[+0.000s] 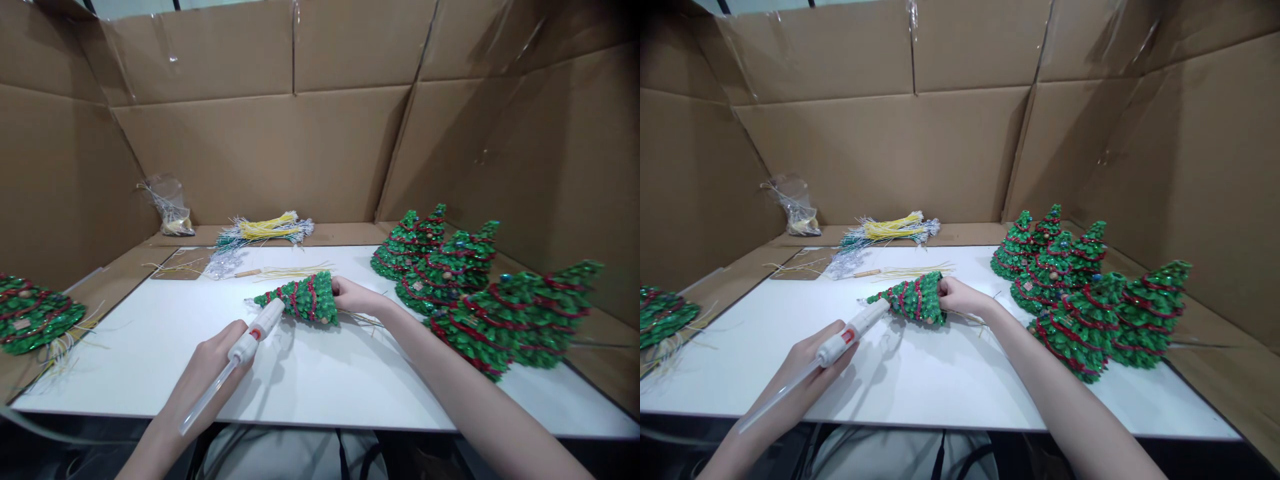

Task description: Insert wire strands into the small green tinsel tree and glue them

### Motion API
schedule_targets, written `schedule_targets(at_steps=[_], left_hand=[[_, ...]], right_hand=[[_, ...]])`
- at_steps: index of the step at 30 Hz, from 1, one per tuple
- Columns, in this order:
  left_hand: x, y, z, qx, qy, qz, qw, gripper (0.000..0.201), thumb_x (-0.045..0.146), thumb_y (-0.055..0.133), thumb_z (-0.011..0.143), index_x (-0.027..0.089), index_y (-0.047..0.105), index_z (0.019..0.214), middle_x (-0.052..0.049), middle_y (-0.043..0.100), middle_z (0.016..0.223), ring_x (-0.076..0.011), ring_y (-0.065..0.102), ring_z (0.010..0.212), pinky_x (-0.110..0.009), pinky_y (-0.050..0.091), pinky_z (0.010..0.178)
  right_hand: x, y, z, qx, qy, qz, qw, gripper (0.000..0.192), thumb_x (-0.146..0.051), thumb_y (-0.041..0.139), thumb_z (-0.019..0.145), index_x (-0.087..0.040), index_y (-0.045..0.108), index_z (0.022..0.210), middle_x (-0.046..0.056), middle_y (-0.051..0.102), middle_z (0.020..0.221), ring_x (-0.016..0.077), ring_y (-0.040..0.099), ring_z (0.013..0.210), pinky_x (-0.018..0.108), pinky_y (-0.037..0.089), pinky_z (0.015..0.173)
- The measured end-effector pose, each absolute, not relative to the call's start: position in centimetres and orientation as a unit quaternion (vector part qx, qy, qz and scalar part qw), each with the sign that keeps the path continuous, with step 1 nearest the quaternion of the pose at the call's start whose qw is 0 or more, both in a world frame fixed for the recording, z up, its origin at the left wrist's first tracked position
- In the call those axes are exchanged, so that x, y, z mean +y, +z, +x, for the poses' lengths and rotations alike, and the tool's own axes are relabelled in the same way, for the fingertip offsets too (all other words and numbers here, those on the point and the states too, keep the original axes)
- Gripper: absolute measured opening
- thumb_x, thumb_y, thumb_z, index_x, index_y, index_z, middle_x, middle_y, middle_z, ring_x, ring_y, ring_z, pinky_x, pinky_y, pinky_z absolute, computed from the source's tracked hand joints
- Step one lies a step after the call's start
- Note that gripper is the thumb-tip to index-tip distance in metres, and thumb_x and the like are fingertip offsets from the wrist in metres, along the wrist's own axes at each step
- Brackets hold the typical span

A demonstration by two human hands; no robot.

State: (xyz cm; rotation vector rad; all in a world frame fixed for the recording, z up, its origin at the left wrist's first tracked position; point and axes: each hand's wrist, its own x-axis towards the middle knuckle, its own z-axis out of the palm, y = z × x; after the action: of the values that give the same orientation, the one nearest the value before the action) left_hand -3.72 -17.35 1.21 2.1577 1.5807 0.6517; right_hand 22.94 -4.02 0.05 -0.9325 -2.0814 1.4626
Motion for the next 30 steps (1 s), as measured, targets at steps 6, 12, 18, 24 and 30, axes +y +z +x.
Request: schedule_targets(at_steps=[6,12,18,24,30], left_hand=[[-17.29,1.16,-3.77,0.558,0.233,0.77,0.204,0.027,0.041,0.036,0.09,0.021,0.035,0.073,0.003,0.047,0.072,-0.0125,0.045,0.06,-0.022,0.034,0.057],[-17.4,1.41,-3.43,0.564,0.241,0.764,0.2,0.029,0.043,0.034,0.09,0.021,0.036,0.072,0.002,0.046,0.07,-0.0128,0.044,0.059,-0.022,0.034,0.055],[-17.46,1.47,-3.2,0.569,0.249,0.76,0.193,0.027,0.042,0.034,0.089,0.021,0.035,0.071,0.002,0.047,0.069,-0.0132,0.045,0.058,-0.022,0.035,0.055],[-17.21,1.41,-3.16,0.564,0.238,0.768,0.189,0.026,0.041,0.033,0.089,0.021,0.035,0.072,0.002,0.049,0.07,-0.0139,0.047,0.058,-0.023,0.035,0.055],[-17.4,1.46,-3.26,0.572,0.234,0.765,0.181,0.028,0.042,0.034,0.089,0.021,0.035,0.07,0.002,0.048,0.069,-0.0136,0.047,0.058,-0.022,0.035,0.055]], right_hand=[[-4.03,0.09,22.91,-0.751,0.524,-0.337,0.217,0.015,-0.021,0.061,0.062,-0.013,0.067,0.072,0.002,0.069,0.071,0.0187,0.061,0.072,0.029,0.05,0.068],[-4.09,0.12,22.91,-0.751,0.525,-0.337,0.217,0.015,-0.022,0.061,0.062,-0.013,0.067,0.072,0.002,0.069,0.071,0.0184,0.061,0.072,0.029,0.05,0.068],[-4.13,0.21,22.85,-0.749,0.527,-0.338,0.216,0.015,-0.022,0.062,0.062,-0.012,0.067,0.071,0.003,0.069,0.074,0.0183,0.061,0.072,0.029,0.05,0.068],[-4.05,0.09,22.87,-0.748,0.528,-0.335,0.222,0.013,-0.021,0.062,0.062,-0.013,0.066,0.07,0.002,0.068,0.07,0.0193,0.06,0.074,0.029,0.05,0.07],[-3.85,-0.19,22.94,-0.751,0.522,-0.338,0.222,0.012,-0.021,0.062,0.062,-0.013,0.066,0.07,0.002,0.067,0.068,0.02,0.06,0.076,0.029,0.049,0.07]])
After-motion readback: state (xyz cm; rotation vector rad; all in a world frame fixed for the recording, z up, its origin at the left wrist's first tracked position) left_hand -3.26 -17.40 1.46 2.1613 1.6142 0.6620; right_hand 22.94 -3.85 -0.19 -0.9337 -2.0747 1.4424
